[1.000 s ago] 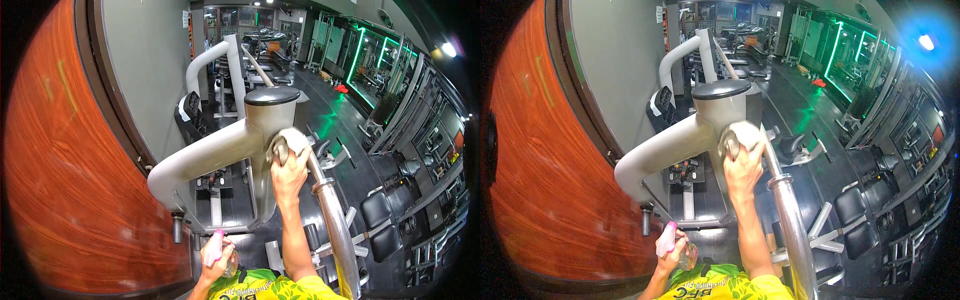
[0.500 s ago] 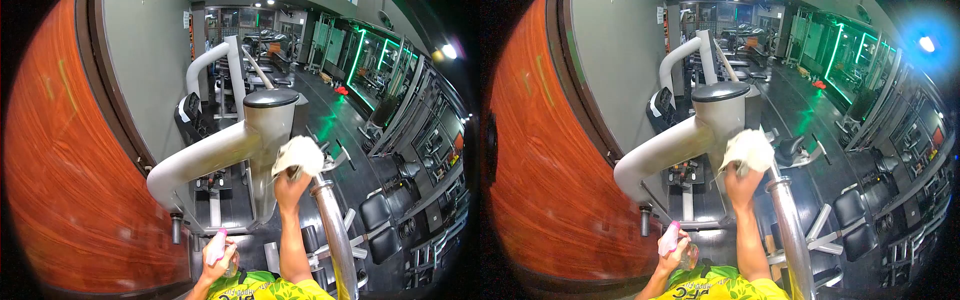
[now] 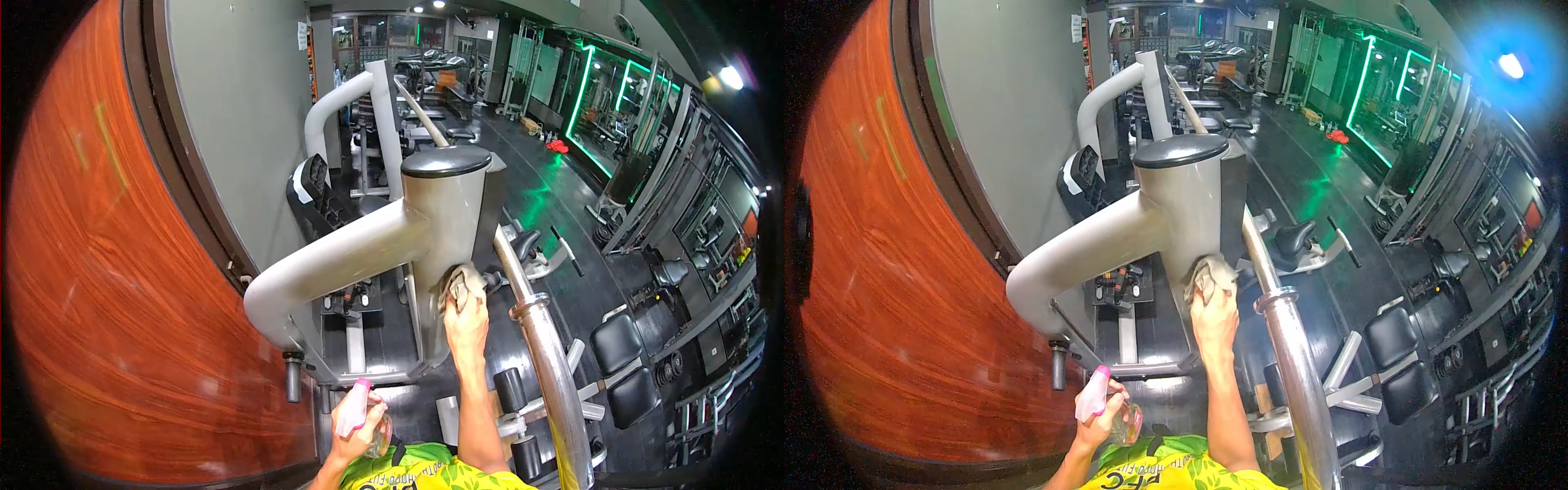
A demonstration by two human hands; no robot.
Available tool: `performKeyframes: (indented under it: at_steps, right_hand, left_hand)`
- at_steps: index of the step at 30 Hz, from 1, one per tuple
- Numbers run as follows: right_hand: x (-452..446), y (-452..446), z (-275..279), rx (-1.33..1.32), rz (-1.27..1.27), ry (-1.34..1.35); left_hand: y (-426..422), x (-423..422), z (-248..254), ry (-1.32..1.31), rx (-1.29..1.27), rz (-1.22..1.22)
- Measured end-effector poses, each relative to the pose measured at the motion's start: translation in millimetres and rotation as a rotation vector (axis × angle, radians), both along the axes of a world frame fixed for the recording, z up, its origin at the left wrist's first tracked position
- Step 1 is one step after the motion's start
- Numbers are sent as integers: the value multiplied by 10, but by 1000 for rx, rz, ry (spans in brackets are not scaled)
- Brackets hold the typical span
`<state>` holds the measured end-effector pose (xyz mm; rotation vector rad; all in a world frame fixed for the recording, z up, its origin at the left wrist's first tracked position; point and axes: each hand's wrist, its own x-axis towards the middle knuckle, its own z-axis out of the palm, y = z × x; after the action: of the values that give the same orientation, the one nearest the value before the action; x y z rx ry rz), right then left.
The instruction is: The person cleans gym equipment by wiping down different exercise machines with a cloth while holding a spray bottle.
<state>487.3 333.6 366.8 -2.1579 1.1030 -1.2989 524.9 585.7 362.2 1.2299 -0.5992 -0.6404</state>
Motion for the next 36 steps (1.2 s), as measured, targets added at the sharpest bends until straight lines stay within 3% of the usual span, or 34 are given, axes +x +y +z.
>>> performKeyframes:
  at_steps: [4,8,9,10,12,16,18,19,20,24,27,29,31,34,36]
  right_hand:
    - [-138,77,222,112,113,8]
    - [70,11,867,-405,137,-296]
    - [128,-61,898,-196,199,-316]
    - [226,-58,1080,-422,16,-248]
    - [386,40,1368,-268,-103,-99]
    - [355,1,746,-225,-76,8]
    - [281,-51,181,-387,68,-94]
    - [280,-36,-255,-261,-119,72]
    - [227,46,-319,-23,-50,-34]
    - [83,5,-256,-185,77,-59]
    - [163,-53,313,-403,171,-297]
    - [282,-82,790,-612,97,-253]
    - [401,-1,1125,-501,38,-204]
    - [465,-40,924,-462,-26,-205]
    - [393,-72,487,-437,102,-297]
  left_hand:
    - [-7,1,-19,-2,2,-12]
    - [-18,6,-39,3,-7,-24]
    - [-12,6,-22,7,-16,-26]
    - [-8,7,-7,9,-26,-27]
    - [1,-1,9,23,-29,-18]
    - [54,24,-19,18,-24,19]
    - [76,48,-20,1,-8,26]
    - [80,53,-21,-16,4,29]
    - [83,52,-24,-15,4,28]
    - [67,52,-46,-11,-10,33]
    - [45,28,-44,-2,-13,25]
    - [28,10,-28,7,-12,18]
    - [10,-7,-10,18,-23,4]
    - [11,-17,-5,-7,-15,7]
    - [5,-7,-3,-4,-23,21]
